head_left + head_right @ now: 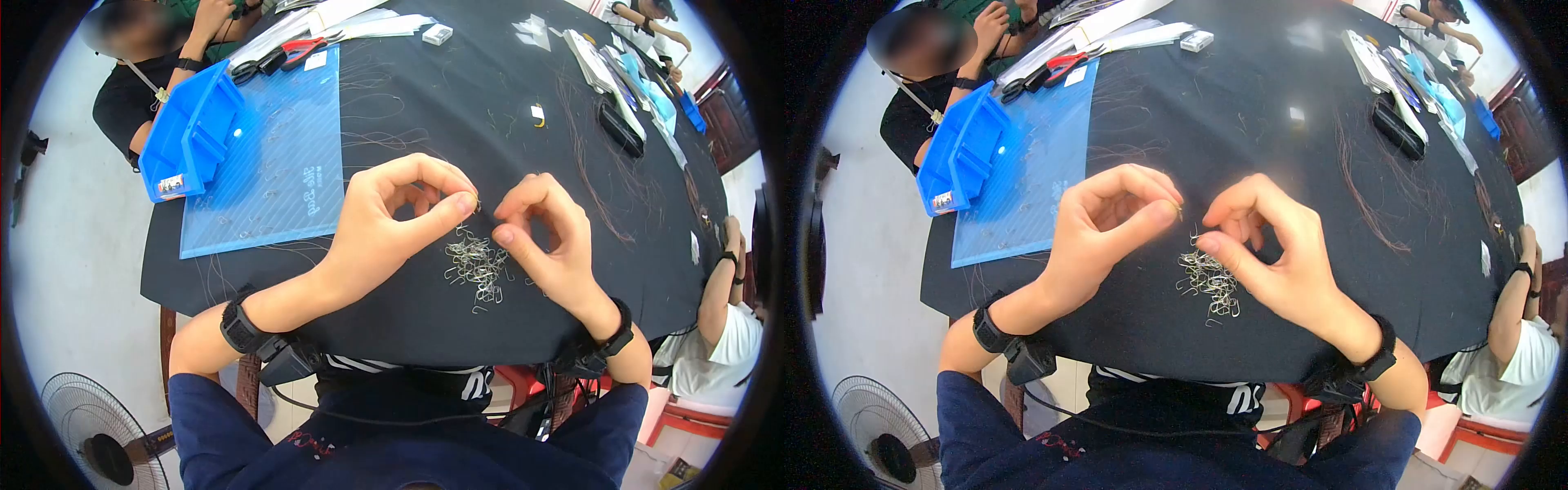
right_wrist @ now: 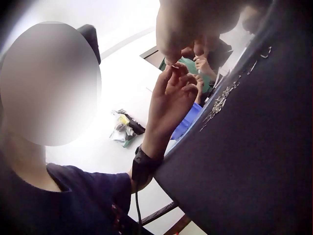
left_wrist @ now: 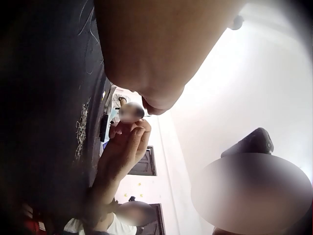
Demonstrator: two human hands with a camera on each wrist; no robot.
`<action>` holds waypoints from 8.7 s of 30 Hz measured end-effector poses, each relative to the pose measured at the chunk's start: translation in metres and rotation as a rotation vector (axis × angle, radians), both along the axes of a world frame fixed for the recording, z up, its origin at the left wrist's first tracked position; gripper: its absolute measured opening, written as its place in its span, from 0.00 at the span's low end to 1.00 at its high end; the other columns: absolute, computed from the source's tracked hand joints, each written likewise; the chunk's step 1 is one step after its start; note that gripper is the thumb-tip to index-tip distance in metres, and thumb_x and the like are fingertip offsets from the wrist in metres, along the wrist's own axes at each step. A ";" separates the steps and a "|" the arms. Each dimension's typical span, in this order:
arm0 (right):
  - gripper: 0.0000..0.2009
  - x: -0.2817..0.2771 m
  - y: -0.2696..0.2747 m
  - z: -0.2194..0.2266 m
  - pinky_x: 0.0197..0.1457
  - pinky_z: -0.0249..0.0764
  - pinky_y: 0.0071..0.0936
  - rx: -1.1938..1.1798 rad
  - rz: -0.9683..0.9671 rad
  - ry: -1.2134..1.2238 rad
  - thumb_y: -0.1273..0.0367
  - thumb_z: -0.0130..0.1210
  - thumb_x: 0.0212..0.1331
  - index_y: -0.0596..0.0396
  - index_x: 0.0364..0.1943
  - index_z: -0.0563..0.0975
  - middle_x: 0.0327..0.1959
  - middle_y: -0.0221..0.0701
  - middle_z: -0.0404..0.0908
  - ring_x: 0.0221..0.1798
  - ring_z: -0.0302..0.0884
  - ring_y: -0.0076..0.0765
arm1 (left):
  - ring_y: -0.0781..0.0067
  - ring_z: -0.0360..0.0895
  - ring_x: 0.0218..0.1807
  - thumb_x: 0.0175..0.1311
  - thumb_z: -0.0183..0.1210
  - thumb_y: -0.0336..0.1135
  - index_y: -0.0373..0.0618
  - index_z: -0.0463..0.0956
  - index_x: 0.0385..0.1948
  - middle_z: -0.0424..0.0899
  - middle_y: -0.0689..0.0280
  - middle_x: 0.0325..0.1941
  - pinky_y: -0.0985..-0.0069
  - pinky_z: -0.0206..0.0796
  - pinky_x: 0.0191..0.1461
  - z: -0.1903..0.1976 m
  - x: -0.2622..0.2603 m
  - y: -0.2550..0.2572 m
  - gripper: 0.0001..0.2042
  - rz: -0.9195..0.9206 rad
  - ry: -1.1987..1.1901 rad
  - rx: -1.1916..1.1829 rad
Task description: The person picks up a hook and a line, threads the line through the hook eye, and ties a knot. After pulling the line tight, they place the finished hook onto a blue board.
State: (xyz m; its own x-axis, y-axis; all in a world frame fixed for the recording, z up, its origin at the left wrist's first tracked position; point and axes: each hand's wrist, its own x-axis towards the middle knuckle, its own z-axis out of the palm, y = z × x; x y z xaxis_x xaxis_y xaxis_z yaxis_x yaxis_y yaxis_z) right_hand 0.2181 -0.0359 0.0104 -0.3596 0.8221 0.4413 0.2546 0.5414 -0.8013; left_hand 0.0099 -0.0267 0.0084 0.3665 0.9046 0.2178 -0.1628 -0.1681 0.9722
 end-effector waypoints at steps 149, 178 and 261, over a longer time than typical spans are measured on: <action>0.11 0.000 0.000 0.006 0.30 0.70 0.26 0.548 0.235 -0.034 0.75 0.66 0.40 0.58 0.30 0.78 0.30 0.34 0.77 0.29 0.75 0.34 | 0.81 0.72 0.31 0.47 0.69 0.28 0.41 0.82 0.27 0.80 0.68 0.32 0.84 0.59 0.31 0.005 -0.003 0.013 0.07 -0.362 0.262 0.292; 0.07 0.003 0.001 -0.001 0.28 0.63 0.21 0.045 0.233 -0.031 0.69 0.55 0.60 0.60 0.32 0.75 0.28 0.31 0.74 0.24 0.67 0.25 | 0.86 0.69 0.29 0.55 0.64 0.25 0.41 0.77 0.28 0.79 0.69 0.33 0.87 0.58 0.31 0.007 -0.007 0.013 0.04 -0.121 0.288 0.355; 0.10 -0.077 -0.046 0.058 0.28 0.68 0.17 -0.292 0.481 0.156 0.71 0.45 0.68 0.61 0.40 0.77 0.22 0.28 0.77 0.23 0.72 0.19 | 0.82 0.61 0.33 0.67 0.53 0.34 0.44 0.71 0.39 0.72 0.60 0.45 0.89 0.51 0.27 0.096 -0.145 -0.061 0.05 0.730 0.078 0.944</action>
State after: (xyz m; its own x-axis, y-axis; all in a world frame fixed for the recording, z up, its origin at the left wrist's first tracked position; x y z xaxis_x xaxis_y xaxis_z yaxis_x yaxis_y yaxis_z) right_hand 0.1415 -0.0816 0.0686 -0.6716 0.6780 0.2987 -0.0986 0.3178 -0.9430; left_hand -0.1350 -0.0873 0.1040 -0.1253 0.3996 0.9081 0.3220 -0.8494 0.4182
